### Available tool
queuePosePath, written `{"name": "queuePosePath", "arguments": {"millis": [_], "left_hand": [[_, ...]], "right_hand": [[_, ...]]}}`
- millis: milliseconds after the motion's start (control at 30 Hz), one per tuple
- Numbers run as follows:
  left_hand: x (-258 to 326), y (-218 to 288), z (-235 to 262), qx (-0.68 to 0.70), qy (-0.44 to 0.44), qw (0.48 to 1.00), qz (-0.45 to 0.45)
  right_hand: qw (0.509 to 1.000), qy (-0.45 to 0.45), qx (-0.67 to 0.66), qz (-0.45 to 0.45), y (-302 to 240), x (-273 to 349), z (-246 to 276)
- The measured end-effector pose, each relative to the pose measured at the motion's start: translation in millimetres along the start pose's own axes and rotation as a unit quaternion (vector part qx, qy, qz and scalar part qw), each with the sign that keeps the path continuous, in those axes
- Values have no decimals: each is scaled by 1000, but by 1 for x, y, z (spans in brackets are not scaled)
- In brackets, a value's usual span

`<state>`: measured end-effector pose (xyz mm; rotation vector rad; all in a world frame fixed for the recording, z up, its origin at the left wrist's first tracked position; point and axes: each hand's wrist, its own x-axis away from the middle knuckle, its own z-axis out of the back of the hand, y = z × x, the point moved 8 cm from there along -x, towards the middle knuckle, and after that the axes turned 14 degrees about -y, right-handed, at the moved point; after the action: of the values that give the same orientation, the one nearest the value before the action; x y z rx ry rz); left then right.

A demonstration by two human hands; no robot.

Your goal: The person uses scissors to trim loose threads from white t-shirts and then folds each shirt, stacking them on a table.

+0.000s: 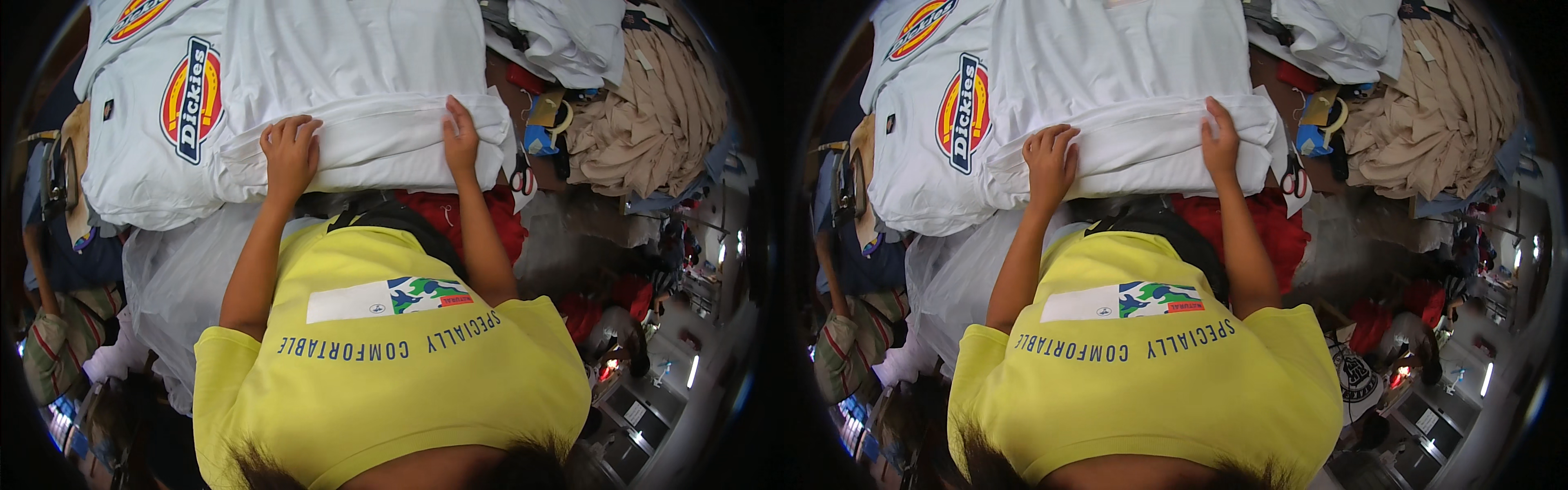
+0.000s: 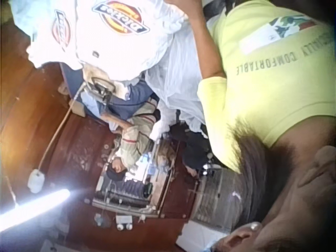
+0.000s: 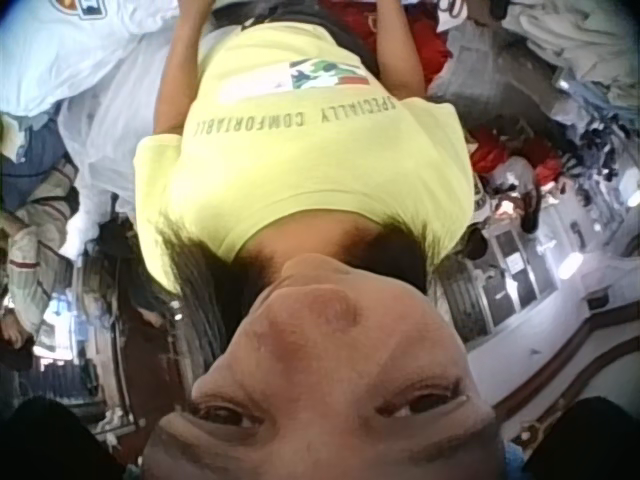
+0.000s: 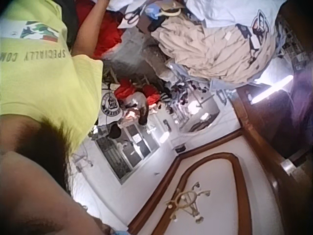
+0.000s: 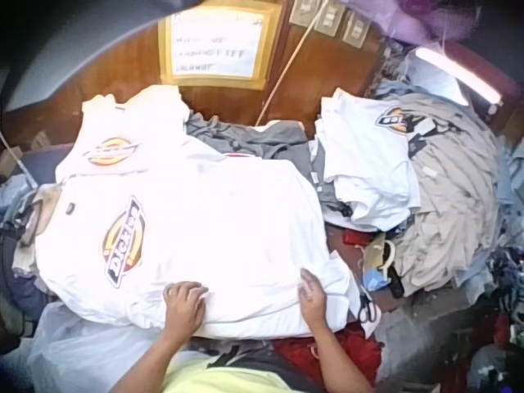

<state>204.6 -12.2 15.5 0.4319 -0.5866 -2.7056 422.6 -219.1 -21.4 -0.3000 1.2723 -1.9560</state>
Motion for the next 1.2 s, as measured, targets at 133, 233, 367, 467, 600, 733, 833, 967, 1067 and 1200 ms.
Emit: {"name": "queuePosePath", "arguments": {"millis": [133,233,367,467,600,733,833,967,1067,1200], "left_hand": [[-18,6,-17,-31,-27,999,16],[-27,11,-25,-34,-40,998,24],[-30,13,-33,-29,-69,996,44],[-26,8,-35,1,-72,996,58],[-24,12,-31,4,-42,998,48],[-25,15,-32,-5,-35,998,53],[-22,18,-30,15,-43,998,50],[-10,17,-38,54,-68,994,61],[-2,6,-49,87,-70,991,72],[-1,6,-48,69,-57,993,77]], "right_hand": [[983,178,-19,-44,19,2,81],[965,225,93,-102,48,0,125],[955,162,54,-241,97,0,131],[962,120,7,-247,90,2,119],[963,132,-13,-235,87,7,122],[977,128,133,-111,65,-1,124],[965,104,241,-25,8,-6,106],[930,35,351,106,-47,-3,57],[918,-63,375,111,-31,8,28],[982,-54,178,31,13,1,49]]}}
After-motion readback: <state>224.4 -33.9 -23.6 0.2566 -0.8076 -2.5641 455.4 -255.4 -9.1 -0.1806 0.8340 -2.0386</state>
